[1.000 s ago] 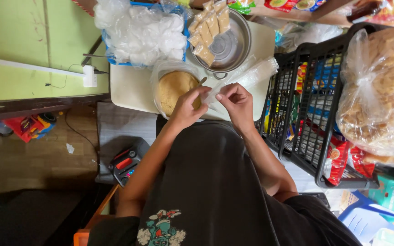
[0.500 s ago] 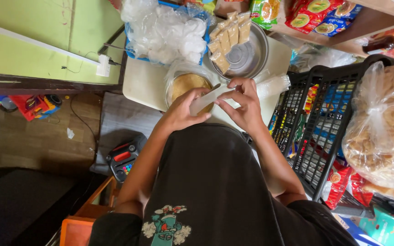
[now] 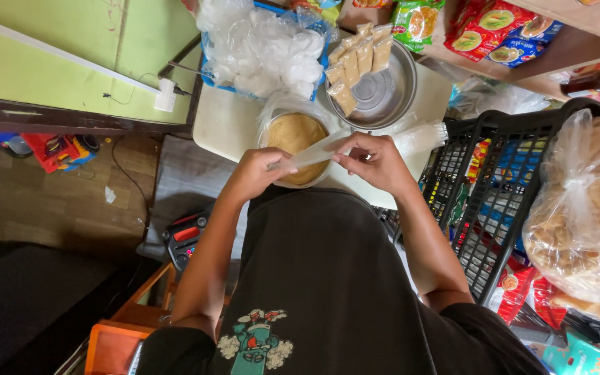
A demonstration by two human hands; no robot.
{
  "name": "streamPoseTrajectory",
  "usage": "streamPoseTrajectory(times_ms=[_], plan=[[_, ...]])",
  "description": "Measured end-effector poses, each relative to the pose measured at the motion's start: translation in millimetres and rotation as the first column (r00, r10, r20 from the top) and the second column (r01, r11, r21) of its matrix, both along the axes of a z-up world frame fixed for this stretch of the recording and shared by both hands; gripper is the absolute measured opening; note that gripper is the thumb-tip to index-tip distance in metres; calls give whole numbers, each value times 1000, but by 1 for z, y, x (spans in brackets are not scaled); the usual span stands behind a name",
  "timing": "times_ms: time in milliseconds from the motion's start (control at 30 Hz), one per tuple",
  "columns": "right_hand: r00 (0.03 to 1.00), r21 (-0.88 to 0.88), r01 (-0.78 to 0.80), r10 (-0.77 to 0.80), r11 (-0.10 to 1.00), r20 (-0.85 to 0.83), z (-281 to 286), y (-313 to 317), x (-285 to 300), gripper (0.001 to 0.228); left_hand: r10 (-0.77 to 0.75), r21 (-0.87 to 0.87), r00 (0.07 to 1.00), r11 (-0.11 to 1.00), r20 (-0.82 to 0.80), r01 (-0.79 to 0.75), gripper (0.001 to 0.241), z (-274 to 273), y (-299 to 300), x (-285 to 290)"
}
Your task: Scooping a powdered food substance from a container into small plastic bags.
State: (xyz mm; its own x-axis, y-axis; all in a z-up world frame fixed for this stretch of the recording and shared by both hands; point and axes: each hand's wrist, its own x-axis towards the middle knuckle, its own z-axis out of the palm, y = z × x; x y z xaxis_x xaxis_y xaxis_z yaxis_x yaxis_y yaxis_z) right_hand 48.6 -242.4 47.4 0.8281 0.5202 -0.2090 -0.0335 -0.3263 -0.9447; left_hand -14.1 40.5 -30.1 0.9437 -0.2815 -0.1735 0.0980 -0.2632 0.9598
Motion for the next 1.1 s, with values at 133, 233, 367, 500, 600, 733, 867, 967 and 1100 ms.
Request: streamPoseTrajectory(times_ms=[133, 233, 367, 500, 600, 733, 867, 967, 1100], plan=[[998, 61, -44, 41, 997, 50, 10, 7, 3, 8, 37, 129, 994, 991, -100, -24, 32, 13, 0, 2], [982, 84, -110, 96, 990, 163, 16, 14, 3, 6, -47, 75, 968, 997, 246, 29, 62, 32, -8, 5], [957, -70, -148, 161, 987, 242, 21, 26, 3, 7, 0, -39, 975, 999, 221, 9, 59, 36, -29, 7], [933, -40, -156, 160, 987, 322, 24, 31, 3, 14, 82, -32, 994, 996, 67, -80, 33, 18, -42, 6], [928, -60, -80, 96, 995, 359, 25, 31, 1, 16, 125, -52, 977, 992, 172, -118, 31, -3, -38, 1], [916, 91, -11, -27, 996, 401, 0, 22, 5, 20, 196, -85, 974, 979, 109, -187, 26, 6, -30, -2], [835, 9, 310, -277, 951, 476, -66, 10, 20, 20, 327, -101, 932, 944, 154, -314, 24, -5, -19, -9], [877, -177, 374, -286, 910, 385, -138, -3, 29, 37, 396, -122, 897, 917, 194, -379, 26, 6, -14, -9], [951, -262, 300, -267, 917, 155, -227, -15, 16, 31, 423, -61, 885, 906, 193, -420, 25, 9, -6, -12]])
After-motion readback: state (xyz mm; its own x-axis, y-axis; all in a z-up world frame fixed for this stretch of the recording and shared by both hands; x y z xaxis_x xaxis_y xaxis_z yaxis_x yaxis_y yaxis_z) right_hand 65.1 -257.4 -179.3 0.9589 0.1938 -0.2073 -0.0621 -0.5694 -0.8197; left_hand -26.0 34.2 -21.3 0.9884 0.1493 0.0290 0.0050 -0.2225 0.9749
